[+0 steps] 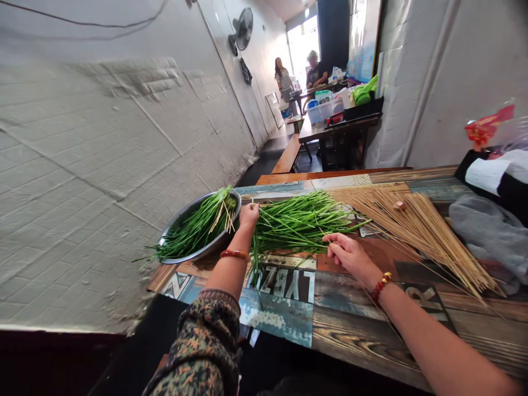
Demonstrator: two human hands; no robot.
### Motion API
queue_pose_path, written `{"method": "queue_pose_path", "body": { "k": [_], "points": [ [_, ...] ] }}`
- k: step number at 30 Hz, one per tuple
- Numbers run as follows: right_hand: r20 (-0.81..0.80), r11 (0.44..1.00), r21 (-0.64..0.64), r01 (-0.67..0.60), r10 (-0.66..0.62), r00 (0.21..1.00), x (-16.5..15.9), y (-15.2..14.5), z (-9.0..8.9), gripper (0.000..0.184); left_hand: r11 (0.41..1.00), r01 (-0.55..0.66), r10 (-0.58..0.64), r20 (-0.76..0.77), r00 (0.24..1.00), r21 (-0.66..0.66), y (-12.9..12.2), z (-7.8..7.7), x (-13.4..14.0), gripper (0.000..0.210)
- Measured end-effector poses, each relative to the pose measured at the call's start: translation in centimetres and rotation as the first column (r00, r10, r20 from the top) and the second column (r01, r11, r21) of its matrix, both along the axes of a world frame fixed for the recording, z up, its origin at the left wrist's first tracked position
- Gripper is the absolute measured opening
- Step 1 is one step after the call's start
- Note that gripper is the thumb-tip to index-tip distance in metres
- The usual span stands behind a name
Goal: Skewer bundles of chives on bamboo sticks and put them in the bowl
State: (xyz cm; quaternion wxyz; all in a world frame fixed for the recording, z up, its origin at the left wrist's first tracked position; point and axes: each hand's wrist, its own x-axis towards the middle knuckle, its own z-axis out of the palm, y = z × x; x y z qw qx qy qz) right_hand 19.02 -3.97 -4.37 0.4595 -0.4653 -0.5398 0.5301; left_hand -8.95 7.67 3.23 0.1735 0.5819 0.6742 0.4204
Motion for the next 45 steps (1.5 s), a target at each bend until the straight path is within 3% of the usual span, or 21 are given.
{"method": "queue_pose_path", "body": {
  "k": [3, 5, 7, 10, 13, 16, 19, 20, 22, 25, 28, 31, 34, 39, 40, 42, 45],
  "points": [
    [0.004, 1.0, -0.018, -0.011, 0.011, 1.0, 0.2, 0.0, 0.2, 0.027, 0.999, -0.046, 0.047, 0.068, 0.997, -0.009, 0.7, -0.1, 0.6, 0.029],
    [-0.005, 0.999, -0.034, -0.013, 0.013, 1.0, 0.3, 0.1, 0.4, 0.027, 0.998, -0.062, 0.058, 0.108, 0.993, 0.031, 1.0, 0.6, 1.2, 0.023],
    [-0.023, 0.999, -0.039, -0.011, 0.01, 1.0, 0.3, 0.1, 0.5, 0.027, 0.992, -0.068, 0.052, 0.14, 0.989, 0.109, 1.3, 2.3, 1.9, 0.022],
    [-0.058, 0.999, -0.048, 0.002, -0.005, 0.998, 0.3, 0.1, 0.6, 0.027, 0.966, -0.029, -0.014, 0.165, 0.986, 0.257, 1.4, 5.9, 3.8, 0.024],
    [-0.112, 0.995, -0.086, 0.044, -0.053, 0.992, 0.3, -0.1, 0.9, 0.027, 0.837, 0.215, -0.27, 0.038, 0.962, 0.502, 0.4, 9.5, 6.8, 0.023],
    [-0.229, 0.986, -0.143, 0.083, -0.115, 0.967, 0.6, -0.3, 1.5, 0.028, 0.74, 0.486, -0.406, -0.267, 0.874, 0.465, -2.0, 10.7, 10.4, 0.023],
    [-0.343, 0.978, -0.177, 0.114, -0.17, 0.924, 1.4, -0.2, 2.3, 0.028, 0.676, 0.717, -0.5, -0.609, 0.615, 0.17, -4.7, 8.4, 12.9, 0.018],
    [-0.374, 0.975, -0.185, 0.127, -0.189, 0.908, 1.8, -0.1, 2.6, 0.028, 0.673, 0.738, -0.521, -0.675, 0.523, 0.052, -5.5, 7.0, 13.3, 0.018],
    [-0.425, 0.968, -0.196, 0.154, -0.226, 0.877, 2.6, 0.1, 3.1, 0.028, 0.686, 0.718, -0.559, -0.717, 0.416, -0.119, -6.7, 3.9, 13.6, 0.025],
    [-0.48, 0.963, -0.206, 0.172, -0.253, 0.84, 3.5, 0.4, 3.6, 0.028, 0.687, 0.705, -0.614, -0.658, 0.435, -0.175, -7.7, -0.1, 13.7, 0.037],
    [-0.505, 0.962, -0.217, 0.167, -0.257, 0.824, 3.6, 0.5, 3.7, 0.027, 0.728, 0.644, -0.618, -0.632, 0.468, -0.235, -8.4, -2.1, 14.1, 0.026],
    [-0.511, 0.96, -0.226, 0.166, -0.262, 0.819, 3.3, 0.4, 3.7, 0.027, 0.788, 0.545, -0.561, -0.699, 0.443, -0.287, -8.9, -2.4, 14.0, 0.009],
    [-0.515, 0.957, -0.231, 0.176, -0.274, 0.812, 3.1, 0.4, 3.6, 0.026, 0.811, 0.515, -0.515, -0.756, 0.405, -0.277, -9.2, -1.5, 12.9, 0.012],
    [-0.523, 0.952, -0.235, 0.195, -0.293, 0.8, 3.3, 0.5, 3.8, 0.024, 0.857, 0.508, -0.334, -0.843, 0.422, -0.086, -10.0, 0.6, 12.0, 0.015],
    [-0.523, 0.952, -0.233, 0.2, -0.296, 0.8, 3.4, 0.6, 3.8, 0.024, 0.855, 0.512, -0.327, -0.85, 0.413, -0.08, -10.3, 0.7, 12.3, 0.015],
    [-0.52, 0.95, -0.227, 0.213, -0.304, 0.798, 3.5, 0.6, 3.8, 0.025, 0.817, 0.542, -0.423, -0.844, 0.33, -0.197, -11.0, 0.1, 13.5, 0.018],
    [-0.514, 0.946, -0.216, 0.24, -0.319, 0.796, 3.7, 0.6, 3.8, 0.025, 0.732, 0.576, -0.567, -0.794, 0.219, -0.364, -11.6, -1.8, 15.6, 0.018]
  ]
}}
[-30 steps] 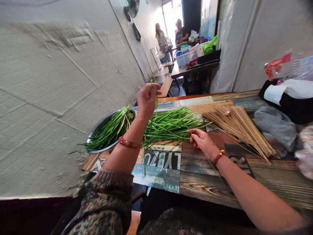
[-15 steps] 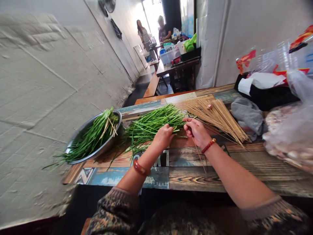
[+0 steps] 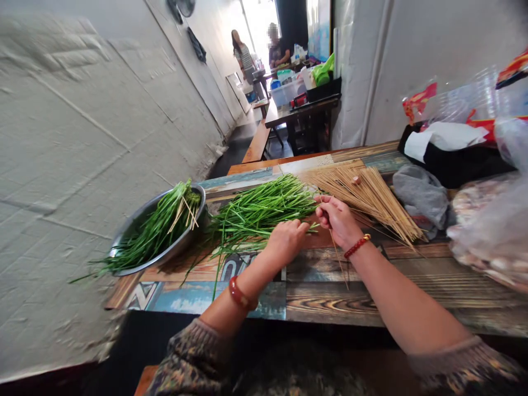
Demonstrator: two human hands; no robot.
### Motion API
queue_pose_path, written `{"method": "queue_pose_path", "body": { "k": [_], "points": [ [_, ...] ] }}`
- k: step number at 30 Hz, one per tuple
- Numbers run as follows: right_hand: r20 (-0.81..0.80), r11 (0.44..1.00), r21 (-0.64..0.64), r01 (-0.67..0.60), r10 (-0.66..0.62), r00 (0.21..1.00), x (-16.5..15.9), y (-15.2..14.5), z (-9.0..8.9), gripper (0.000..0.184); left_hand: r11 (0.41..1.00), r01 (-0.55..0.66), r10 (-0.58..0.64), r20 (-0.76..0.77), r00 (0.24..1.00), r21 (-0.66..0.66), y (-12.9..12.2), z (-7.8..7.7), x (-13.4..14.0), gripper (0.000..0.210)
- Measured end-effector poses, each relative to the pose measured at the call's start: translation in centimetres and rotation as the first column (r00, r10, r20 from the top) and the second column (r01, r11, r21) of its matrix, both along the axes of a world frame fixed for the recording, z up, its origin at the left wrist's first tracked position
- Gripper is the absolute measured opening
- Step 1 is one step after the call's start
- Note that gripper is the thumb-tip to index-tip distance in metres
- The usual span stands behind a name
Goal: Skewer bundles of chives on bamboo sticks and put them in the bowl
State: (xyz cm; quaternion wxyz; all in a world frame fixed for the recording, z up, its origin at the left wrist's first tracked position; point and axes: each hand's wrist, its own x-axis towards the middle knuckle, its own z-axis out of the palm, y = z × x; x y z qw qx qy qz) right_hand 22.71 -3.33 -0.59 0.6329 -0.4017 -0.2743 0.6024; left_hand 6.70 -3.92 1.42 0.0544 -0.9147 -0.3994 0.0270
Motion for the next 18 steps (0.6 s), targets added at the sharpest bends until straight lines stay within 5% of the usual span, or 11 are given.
{"method": "queue_pose_path", "body": {
  "k": [5, 12, 18],
  "points": [
    [0.014, 1.0, 0.005, 0.002, -0.002, 1.0, 0.1, 0.0, -0.1, 0.025, 0.995, -0.095, 0.095, 0.002, 0.995, -0.035, 0.9, -2.2, 1.0, 0.02],
    [0.039, 1.0, 0.009, -0.009, 0.009, 0.999, -0.1, -0.1, -0.2, 0.026, 0.998, 0.039, -0.038, -0.005, 0.999, 0.054, 1.3, -2.1, -0.7, 0.017],
    [0.087, 1.0, -0.016, -0.023, 0.025, 0.996, -0.2, 0.0, -0.7, 0.027, 0.996, -0.007, 0.01, -0.037, 0.999, 0.085, 2.2, -2.5, -2.4, 0.019]
  ]
}}
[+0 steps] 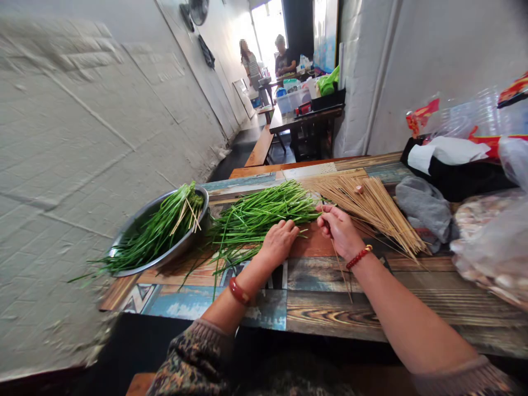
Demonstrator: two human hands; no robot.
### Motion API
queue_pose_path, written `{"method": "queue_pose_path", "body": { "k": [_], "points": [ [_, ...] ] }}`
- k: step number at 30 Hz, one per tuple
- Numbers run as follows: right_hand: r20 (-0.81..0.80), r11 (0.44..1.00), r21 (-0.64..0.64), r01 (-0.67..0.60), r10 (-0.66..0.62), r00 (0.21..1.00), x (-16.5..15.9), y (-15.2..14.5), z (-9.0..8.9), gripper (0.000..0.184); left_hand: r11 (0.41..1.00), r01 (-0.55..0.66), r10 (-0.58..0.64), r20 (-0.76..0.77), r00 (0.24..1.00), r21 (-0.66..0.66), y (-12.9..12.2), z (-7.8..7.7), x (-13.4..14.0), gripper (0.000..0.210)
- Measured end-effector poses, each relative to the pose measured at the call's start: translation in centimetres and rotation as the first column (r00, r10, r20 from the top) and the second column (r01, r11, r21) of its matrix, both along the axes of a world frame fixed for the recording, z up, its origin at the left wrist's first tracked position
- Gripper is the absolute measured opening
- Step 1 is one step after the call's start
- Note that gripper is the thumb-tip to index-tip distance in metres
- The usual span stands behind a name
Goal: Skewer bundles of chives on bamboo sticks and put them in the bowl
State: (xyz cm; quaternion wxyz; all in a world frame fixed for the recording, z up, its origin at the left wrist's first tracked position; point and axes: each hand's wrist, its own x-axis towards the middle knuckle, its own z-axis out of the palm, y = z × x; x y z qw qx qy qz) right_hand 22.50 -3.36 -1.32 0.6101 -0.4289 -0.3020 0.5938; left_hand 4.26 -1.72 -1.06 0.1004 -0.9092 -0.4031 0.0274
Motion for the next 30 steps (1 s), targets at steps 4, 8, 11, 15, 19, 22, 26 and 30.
{"method": "queue_pose_path", "body": {
  "k": [4, 8, 11, 15, 19, 22, 26, 30],
  "points": [
    [0.055, 0.998, 0.005, -0.064, 0.063, 0.996, -1.2, -0.3, -0.7, 0.021, 0.985, -0.16, 0.164, 0.072, 0.984, -0.061, 1.1, 0.1, -1.1, 0.02],
    [0.116, 0.997, 0.033, -0.068, 0.064, 0.991, -2.0, 0.3, -1.8, 0.014, 0.983, -0.184, 0.184, 0.129, 0.974, -0.012, 2.5, 0.1, -1.4, 0.017],
    [0.135, 0.996, 0.072, -0.056, 0.046, 0.99, -1.9, 0.8, -2.3, 0.015, 0.978, -0.209, 0.205, 0.189, 0.96, -0.001, 3.5, 0.0, -1.2, 0.018],
    [0.147, 0.993, 0.081, -0.08, 0.067, 0.987, -1.5, 0.8, -2.3, 0.016, 0.969, -0.24, 0.244, 0.304, 0.921, -0.051, 4.0, 0.1, -1.0, 0.019],
    [0.161, 0.991, 0.061, -0.117, 0.106, 0.981, -1.6, 0.3, -1.8, 0.02, 0.965, -0.218, 0.261, 0.466, 0.846, -0.145, 3.3, 1.0, -1.2, 0.014],
    [0.164, 0.988, 0.041, -0.149, 0.14, 0.976, -2.0, -0.4, -1.1, 0.024, 0.957, -0.158, 0.273, 0.564, 0.779, -0.244, 2.6, 1.7, -1.7, 0.017],
    [0.163, 0.979, 0.003, -0.204, 0.201, 0.966, -2.5, -1.2, 0.0, 0.031, 0.858, 0.071, 0.396, 0.744, 0.538, -0.508, 1.7, 2.0, -1.8, 0.021],
    [0.159, 0.975, -0.006, -0.22, 0.218, 0.963, -2.8, -1.4, 0.3, 0.028, 0.765, 0.188, 0.513, 0.759, 0.402, -0.616, 1.5, 2.1, -1.3, 0.021]
  ]
}}
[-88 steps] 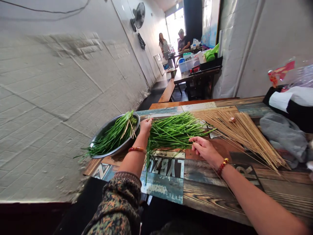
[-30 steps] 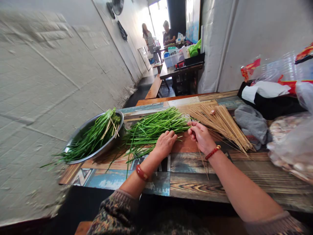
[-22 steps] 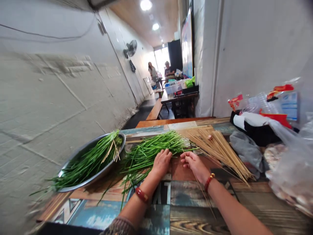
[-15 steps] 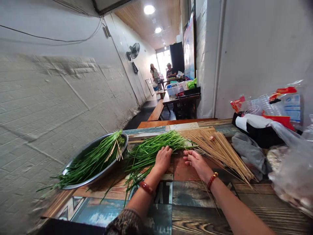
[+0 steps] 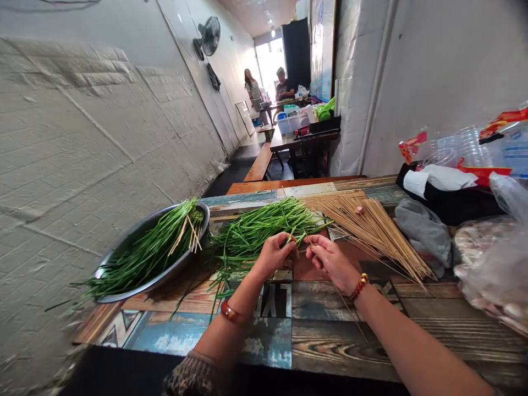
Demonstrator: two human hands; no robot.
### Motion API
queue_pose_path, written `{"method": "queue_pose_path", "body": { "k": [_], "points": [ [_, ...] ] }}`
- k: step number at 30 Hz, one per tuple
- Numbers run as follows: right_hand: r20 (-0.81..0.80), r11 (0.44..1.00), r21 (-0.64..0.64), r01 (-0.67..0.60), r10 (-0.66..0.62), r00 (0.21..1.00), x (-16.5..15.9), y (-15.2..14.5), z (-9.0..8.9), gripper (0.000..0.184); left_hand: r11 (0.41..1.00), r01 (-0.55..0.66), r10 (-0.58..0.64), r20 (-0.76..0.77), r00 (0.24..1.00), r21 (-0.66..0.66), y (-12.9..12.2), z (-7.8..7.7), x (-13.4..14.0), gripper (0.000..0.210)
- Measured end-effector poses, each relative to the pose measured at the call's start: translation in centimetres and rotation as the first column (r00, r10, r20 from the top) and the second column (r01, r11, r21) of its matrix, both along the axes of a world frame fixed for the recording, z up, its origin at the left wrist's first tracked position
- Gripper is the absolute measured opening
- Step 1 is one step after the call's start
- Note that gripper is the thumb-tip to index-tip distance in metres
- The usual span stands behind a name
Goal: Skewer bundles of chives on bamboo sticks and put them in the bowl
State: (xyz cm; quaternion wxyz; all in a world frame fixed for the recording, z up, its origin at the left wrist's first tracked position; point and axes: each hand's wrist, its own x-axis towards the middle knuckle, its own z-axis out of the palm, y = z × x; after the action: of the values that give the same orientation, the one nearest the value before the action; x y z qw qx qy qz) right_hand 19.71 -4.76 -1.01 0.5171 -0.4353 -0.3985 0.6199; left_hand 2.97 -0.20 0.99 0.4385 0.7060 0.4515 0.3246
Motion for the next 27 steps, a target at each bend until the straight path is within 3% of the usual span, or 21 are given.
{"method": "queue_pose_path", "body": {
  "k": [8, 13, 20, 27],
  "points": [
    [0.029, 0.997, 0.009, 0.075, -0.075, 0.997, -0.5, 1.1, -0.6, 0.039, 0.975, 0.221, -0.215, -0.141, 0.966, 0.024, 0.3, 0.0, 0.0, 0.027],
    [0.092, 0.996, -0.004, 0.09, -0.089, 0.992, 0.1, 0.8, -0.8, 0.036, 0.966, 0.234, -0.222, -0.111, 0.969, 0.113, 0.1, 0.0, -0.5, 0.032],
    [0.228, 0.993, 0.024, 0.115, -0.117, 0.967, -0.3, 0.0, -0.5, 0.029, 0.98, 0.195, -0.193, -0.032, 0.981, 0.046, -0.3, -0.7, -0.7, 0.029],
    [0.302, 0.986, 0.09, 0.14, -0.161, 0.94, -0.3, -0.3, -0.5, 0.02, 0.95, 0.293, -0.282, -0.108, 0.953, 0.107, -0.7, -0.2, -0.6, 0.029]
  ]
}}
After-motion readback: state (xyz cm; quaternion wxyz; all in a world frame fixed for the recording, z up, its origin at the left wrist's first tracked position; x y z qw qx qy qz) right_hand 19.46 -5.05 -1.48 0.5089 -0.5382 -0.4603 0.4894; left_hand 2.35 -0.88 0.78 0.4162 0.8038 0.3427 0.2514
